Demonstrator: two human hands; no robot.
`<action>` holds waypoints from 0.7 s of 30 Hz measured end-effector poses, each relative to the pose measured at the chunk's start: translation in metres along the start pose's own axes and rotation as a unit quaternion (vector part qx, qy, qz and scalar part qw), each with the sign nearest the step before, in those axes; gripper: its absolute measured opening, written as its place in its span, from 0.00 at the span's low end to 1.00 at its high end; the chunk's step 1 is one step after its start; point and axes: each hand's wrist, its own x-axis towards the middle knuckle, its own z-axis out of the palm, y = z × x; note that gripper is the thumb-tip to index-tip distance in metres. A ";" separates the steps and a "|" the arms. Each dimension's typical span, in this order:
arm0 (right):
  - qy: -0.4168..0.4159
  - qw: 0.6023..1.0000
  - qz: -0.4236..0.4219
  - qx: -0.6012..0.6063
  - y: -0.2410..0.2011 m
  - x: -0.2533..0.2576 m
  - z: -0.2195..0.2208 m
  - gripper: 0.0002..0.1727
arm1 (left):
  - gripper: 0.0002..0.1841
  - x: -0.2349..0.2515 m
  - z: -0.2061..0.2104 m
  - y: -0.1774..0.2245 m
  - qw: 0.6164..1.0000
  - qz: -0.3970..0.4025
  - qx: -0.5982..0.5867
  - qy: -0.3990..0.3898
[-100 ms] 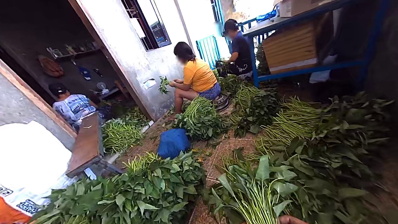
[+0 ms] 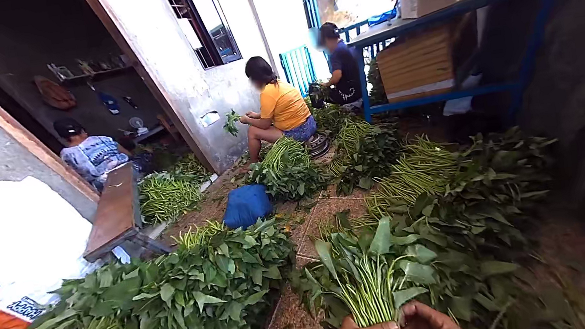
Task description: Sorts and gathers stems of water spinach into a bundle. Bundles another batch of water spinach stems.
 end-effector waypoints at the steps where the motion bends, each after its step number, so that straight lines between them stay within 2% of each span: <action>1: 0.009 1.000 -0.005 -0.004 -0.001 0.000 0.001 0.20 | 0.21 0.000 0.000 0.001 1.000 -0.004 0.001 0.002; 7: 0.092 0.995 -0.003 0.032 -0.001 -0.003 -0.002 0.21 | 0.20 -0.002 -0.001 0.007 0.998 0.002 -0.051 0.023; 11: 0.133 0.989 -0.045 0.053 -0.003 -0.005 -0.016 0.21 | 0.18 0.000 -0.007 0.012 0.989 0.008 -0.127 0.073; 13: 0.147 0.986 -0.074 0.025 -0.006 -0.007 -0.028 0.21 | 0.18 0.003 -0.013 0.014 0.984 0.019 -0.144 0.104; 17: 0.128 0.981 -0.094 -0.114 -0.012 -0.014 -0.038 0.22 | 0.22 0.008 -0.018 0.015 0.982 0.032 -0.084 0.165; 21: 0.059 0.978 -0.057 -0.191 -0.004 -0.018 -0.005 0.29 | 0.24 0.000 -0.002 0.009 0.994 0.015 -0.033 0.104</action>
